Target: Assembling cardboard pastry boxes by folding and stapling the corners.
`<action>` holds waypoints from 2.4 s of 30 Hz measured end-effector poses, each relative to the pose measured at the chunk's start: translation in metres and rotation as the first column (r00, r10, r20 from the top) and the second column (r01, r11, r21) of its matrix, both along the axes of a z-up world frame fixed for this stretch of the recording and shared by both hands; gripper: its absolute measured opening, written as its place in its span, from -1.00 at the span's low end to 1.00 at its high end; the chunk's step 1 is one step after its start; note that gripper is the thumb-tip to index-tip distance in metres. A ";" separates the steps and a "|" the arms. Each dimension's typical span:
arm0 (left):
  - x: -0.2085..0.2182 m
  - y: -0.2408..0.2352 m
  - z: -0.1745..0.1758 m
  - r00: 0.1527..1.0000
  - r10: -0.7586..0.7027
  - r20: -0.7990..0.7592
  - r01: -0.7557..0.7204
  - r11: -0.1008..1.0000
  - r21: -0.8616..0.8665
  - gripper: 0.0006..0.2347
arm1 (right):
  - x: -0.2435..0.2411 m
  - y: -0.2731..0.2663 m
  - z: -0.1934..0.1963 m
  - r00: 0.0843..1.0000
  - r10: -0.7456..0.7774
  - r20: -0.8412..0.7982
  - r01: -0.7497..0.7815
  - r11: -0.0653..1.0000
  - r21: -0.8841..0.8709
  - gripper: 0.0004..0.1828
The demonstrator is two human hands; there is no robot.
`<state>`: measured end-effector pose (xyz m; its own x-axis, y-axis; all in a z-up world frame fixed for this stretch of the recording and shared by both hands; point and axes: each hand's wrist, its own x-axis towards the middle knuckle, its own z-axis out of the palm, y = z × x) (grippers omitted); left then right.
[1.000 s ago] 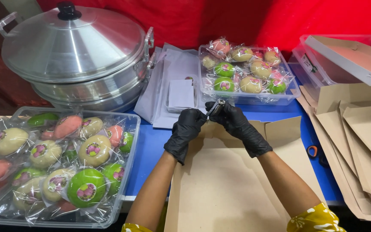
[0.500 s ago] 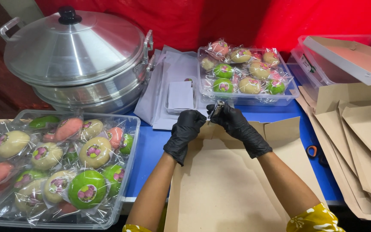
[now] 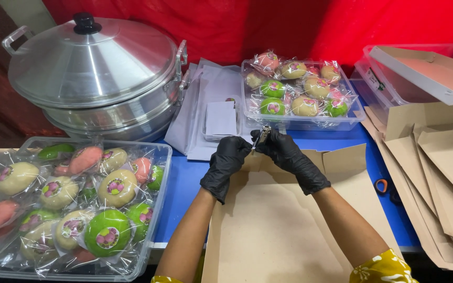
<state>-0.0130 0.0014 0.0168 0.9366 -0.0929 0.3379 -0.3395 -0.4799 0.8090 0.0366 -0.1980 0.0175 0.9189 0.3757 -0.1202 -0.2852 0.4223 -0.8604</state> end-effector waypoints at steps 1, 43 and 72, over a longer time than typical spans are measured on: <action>-0.001 0.000 0.001 1.000 -0.005 0.003 0.005 1.000 -0.007 -0.94 | 0.003 0.000 -0.005 1.000 0.006 -0.003 -0.006 1.000 -0.007 -0.69; 0.002 0.006 -0.006 0.999 0.019 0.037 -0.015 0.994 -0.108 -0.91 | -0.031 0.012 0.053 0.998 -0.053 -0.020 0.051 0.995 -0.085 -0.76; -0.001 -0.022 0.031 0.997 -0.045 -0.064 0.058 0.974 0.219 -0.60 | -0.026 -0.005 0.023 0.581 0.208 0.787 0.429 0.743 -0.513 -0.78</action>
<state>-0.0141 -0.0204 0.0478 0.9460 -0.2080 0.2487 -0.3241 -0.6317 0.7042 0.0110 -0.2033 0.0404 0.7782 0.3939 0.4891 0.6106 -0.2927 -0.7359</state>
